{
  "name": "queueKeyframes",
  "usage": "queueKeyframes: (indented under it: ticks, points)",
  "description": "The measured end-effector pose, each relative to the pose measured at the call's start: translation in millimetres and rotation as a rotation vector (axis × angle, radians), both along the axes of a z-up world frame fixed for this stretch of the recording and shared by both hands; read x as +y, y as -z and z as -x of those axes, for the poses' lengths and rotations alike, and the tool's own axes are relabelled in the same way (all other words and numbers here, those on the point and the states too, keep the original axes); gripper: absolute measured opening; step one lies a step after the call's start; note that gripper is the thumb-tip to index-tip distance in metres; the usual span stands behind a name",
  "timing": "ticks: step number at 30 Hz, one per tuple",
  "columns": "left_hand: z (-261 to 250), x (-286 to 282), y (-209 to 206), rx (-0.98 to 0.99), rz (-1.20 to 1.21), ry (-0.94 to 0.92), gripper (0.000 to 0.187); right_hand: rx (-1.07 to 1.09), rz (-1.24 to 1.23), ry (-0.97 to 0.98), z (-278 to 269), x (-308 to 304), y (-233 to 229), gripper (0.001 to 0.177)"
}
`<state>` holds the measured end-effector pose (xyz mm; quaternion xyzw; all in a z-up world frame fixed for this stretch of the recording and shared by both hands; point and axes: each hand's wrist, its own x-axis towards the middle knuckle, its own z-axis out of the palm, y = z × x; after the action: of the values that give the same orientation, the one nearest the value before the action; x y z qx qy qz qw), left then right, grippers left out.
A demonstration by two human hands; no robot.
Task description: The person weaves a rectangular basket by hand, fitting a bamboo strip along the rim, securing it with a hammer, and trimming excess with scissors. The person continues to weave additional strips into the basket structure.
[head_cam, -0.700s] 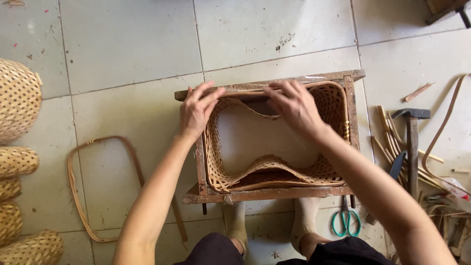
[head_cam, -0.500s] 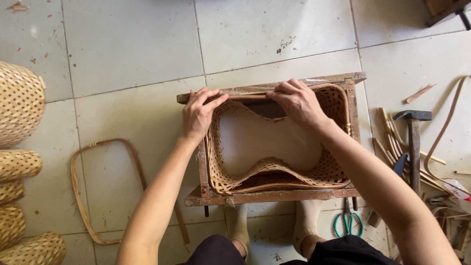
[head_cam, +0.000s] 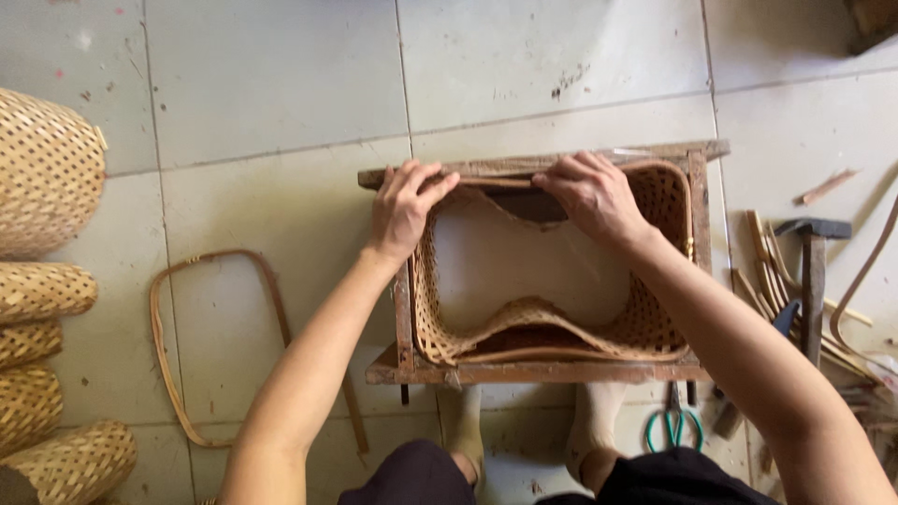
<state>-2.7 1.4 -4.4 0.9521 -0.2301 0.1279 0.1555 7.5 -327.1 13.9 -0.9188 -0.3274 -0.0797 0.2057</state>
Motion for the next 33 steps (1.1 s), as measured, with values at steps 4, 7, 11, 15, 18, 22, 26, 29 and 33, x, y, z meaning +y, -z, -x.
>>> queueKeyframes:
  ticks: [4, 7, 11, 15, 18, 22, 26, 29, 33]
  points:
    - [2.7, -1.1, -3.8, 0.090, -0.063, -0.006, 0.050, -0.061, 0.023, 0.070, 9.7, 5.9, -5.1, 0.028]
    - [24.3, -8.3, -21.1, 0.094, -0.033, 0.041, 0.056, -0.018, -0.081, 0.035, 35.3, 16.7, -21.8, 0.031]
    - [108.9, 0.7, -52.8, 0.260, 0.165, 0.345, 0.055, 0.385, -0.150, -0.145, 94.0, 11.1, -36.9, 0.046]
    - [147.2, 33.5, -78.5, 0.422, -0.140, 0.499, 0.034, 0.697, -0.102, -0.259, 125.2, 14.7, -34.8, 0.060]
    - [138.7, 37.2, -86.4, 0.493, -0.247, 0.561, 0.027, 0.718, -0.208, -0.281, 129.0, 20.6, -31.9, 0.029]
    - [122.7, 25.4, -88.3, 0.566, -0.277, 0.648, 0.027, 0.727, -0.133, -0.235, 134.1, 16.4, -28.6, 0.029]
    - [115.5, 14.3, -89.0, 0.579, -0.324, 0.643, 0.018, 0.683, -0.151, -0.223, 128.2, 6.8, -24.3, 0.032]
    - [113.1, 10.1, -88.1, 0.633, -0.423, 0.643, 0.012, 0.688, -0.088, -0.256, 127.7, 5.2, -18.1, 0.037]
    - [113.0, 7.7, -86.8, 0.639, -0.470, 0.669, 0.014, 0.665, -0.145, -0.356, 137.1, 15.2, -10.0, 0.036]
